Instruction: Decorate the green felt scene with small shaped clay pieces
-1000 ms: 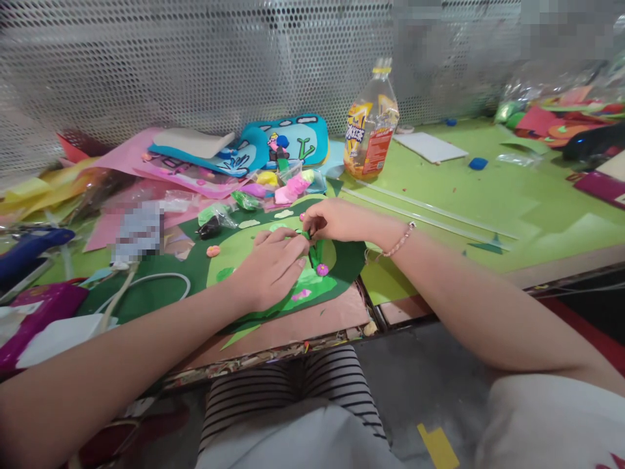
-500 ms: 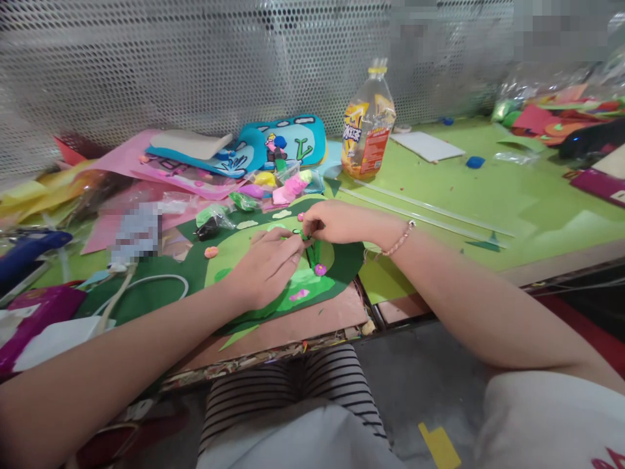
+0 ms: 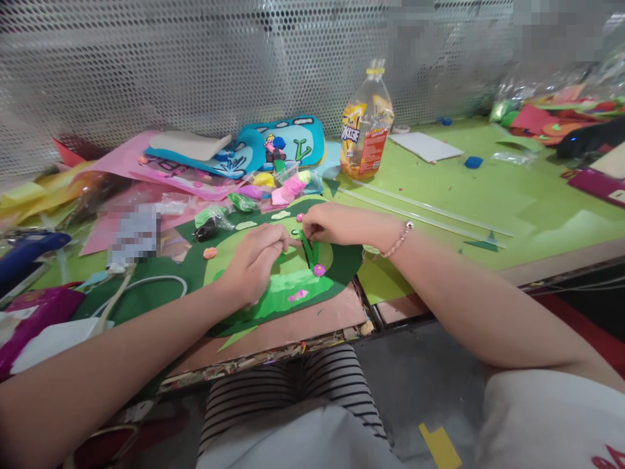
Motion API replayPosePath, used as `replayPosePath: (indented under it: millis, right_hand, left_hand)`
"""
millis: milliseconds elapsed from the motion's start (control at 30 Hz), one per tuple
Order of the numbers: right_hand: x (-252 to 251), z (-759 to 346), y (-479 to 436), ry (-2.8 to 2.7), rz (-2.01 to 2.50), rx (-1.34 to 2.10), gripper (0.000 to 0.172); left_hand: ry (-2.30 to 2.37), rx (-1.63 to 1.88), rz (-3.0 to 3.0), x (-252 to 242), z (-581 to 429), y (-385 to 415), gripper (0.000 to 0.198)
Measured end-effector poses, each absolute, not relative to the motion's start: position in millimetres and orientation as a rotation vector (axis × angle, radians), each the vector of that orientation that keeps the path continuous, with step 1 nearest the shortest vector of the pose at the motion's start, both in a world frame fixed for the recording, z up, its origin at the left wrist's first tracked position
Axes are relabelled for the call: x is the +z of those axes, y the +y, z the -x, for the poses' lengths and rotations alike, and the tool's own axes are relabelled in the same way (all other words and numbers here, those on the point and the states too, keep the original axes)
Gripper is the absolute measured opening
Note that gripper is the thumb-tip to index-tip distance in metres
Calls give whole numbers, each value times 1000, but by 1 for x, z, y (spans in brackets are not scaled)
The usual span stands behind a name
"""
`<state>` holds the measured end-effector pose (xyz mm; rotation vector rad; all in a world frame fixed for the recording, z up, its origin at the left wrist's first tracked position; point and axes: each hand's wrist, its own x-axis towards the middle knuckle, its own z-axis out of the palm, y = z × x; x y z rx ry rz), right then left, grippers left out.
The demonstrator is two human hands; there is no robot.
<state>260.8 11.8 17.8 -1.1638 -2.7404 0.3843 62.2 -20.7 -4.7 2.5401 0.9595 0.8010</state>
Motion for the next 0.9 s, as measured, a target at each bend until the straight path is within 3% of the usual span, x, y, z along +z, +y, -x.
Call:
replayPosePath:
  millis: [467, 900]
  right_hand:
    - [16, -262, 7, -2765, 1130, 398, 10]
    - [24, -263, 9, -2456, 1435, 288, 13]
  left_hand:
    - [890, 753, -2535, -4, -63, -21, 15]
    - [911, 558, -2688, -8, -65, -23, 14]
